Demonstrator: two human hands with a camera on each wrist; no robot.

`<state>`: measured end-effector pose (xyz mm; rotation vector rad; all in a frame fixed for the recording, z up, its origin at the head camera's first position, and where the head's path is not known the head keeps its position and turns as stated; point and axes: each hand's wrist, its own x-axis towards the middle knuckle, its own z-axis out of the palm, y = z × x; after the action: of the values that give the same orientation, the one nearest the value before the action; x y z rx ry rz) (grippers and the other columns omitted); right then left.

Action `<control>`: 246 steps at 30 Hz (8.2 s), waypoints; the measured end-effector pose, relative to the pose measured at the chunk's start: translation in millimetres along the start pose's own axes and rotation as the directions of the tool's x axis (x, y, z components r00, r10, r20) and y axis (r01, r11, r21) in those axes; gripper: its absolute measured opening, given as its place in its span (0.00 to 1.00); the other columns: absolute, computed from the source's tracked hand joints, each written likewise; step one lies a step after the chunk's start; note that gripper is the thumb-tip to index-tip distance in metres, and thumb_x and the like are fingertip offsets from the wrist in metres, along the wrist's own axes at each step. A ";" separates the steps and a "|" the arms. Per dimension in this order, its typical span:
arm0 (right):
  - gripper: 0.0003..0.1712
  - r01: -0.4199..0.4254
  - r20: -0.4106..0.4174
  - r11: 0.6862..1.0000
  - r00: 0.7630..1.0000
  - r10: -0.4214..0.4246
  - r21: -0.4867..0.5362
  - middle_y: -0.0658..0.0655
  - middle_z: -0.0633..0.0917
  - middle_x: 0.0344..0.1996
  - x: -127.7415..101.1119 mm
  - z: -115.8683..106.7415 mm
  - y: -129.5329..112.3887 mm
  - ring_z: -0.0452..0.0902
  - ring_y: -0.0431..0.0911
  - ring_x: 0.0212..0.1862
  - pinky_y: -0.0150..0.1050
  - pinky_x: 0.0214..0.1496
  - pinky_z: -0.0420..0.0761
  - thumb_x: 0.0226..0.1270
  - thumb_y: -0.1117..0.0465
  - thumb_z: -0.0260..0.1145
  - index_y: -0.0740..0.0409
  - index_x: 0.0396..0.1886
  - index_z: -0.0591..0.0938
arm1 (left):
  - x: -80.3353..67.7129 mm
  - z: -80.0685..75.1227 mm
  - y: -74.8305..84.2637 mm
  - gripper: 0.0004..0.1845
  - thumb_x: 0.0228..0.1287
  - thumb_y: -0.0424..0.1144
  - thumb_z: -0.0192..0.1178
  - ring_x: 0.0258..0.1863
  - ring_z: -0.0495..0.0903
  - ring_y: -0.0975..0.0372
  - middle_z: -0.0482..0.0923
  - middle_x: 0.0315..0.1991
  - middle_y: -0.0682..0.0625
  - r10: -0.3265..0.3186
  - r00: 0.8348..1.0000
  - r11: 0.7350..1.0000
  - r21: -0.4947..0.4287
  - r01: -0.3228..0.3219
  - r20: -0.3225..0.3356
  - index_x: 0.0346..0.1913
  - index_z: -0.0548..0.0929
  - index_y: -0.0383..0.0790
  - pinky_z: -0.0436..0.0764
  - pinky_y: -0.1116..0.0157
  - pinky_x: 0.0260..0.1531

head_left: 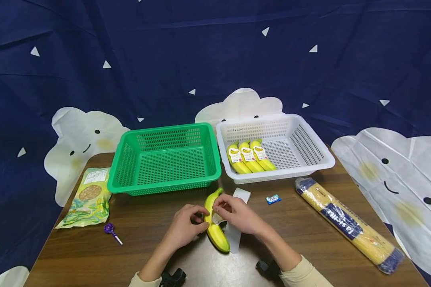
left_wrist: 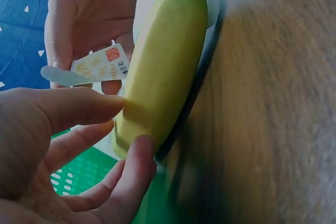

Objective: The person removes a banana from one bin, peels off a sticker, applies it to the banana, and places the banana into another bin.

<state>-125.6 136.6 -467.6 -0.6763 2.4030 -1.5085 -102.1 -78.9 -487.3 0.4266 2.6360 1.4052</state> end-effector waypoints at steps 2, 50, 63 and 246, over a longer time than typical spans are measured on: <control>0.04 0.004 0.057 0.998 0.998 -0.007 0.055 0.52 0.80 0.36 -1.0 -1.8 1.7 0.77 0.44 0.35 0.38 0.36 0.78 0.73 0.57 0.58 0.51 0.41 0.78 | 0.0 1.1 1.3 0.13 0.54 0.41 0.70 0.35 0.80 0.61 0.75 0.44 0.48 -0.005 1.000 1.000 0.003 0.005 0.003 0.44 0.84 0.49 0.79 0.66 0.33; 0.12 -0.200 -0.076 0.979 0.978 0.196 -0.048 0.53 0.81 0.19 8.7 -0.3 14.1 0.77 0.44 0.24 0.37 0.27 0.74 0.64 0.57 0.67 0.56 0.23 0.80 | 26.8 12.1 -2.3 0.08 0.63 0.38 0.62 0.19 0.76 0.61 0.78 0.22 0.48 -0.119 0.992 0.949 -0.298 0.103 -0.037 0.34 0.82 0.34 0.80 0.61 0.22; 0.13 -0.205 -0.052 0.971 0.978 0.201 -0.119 0.51 0.80 0.17 13.9 0.8 16.3 0.76 0.41 0.23 0.37 0.26 0.73 0.64 0.56 0.66 0.55 0.21 0.80 | 25.3 12.5 -8.0 0.06 0.60 0.39 0.64 0.16 0.77 0.64 0.78 0.20 0.53 -0.075 0.991 0.990 -0.129 0.061 -0.108 0.30 0.81 0.41 0.78 0.66 0.19; 0.38 -0.451 -0.068 0.857 0.891 0.449 -0.249 0.69 0.74 0.51 84.4 -260.8 -33.3 0.73 0.58 0.50 0.51 0.51 0.78 0.69 0.63 0.61 0.71 0.72 0.54 | 120.1 -33.6 45.2 0.19 0.74 0.47 0.49 0.73 0.46 0.59 0.61 0.70 0.61 0.348 0.901 0.781 0.451 -0.431 0.259 0.64 0.75 0.60 0.56 0.54 0.67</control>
<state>-299.8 288.8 -316.9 -0.1221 2.5508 -1.0189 -216.0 -45.2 -428.4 1.1556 2.8513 0.6728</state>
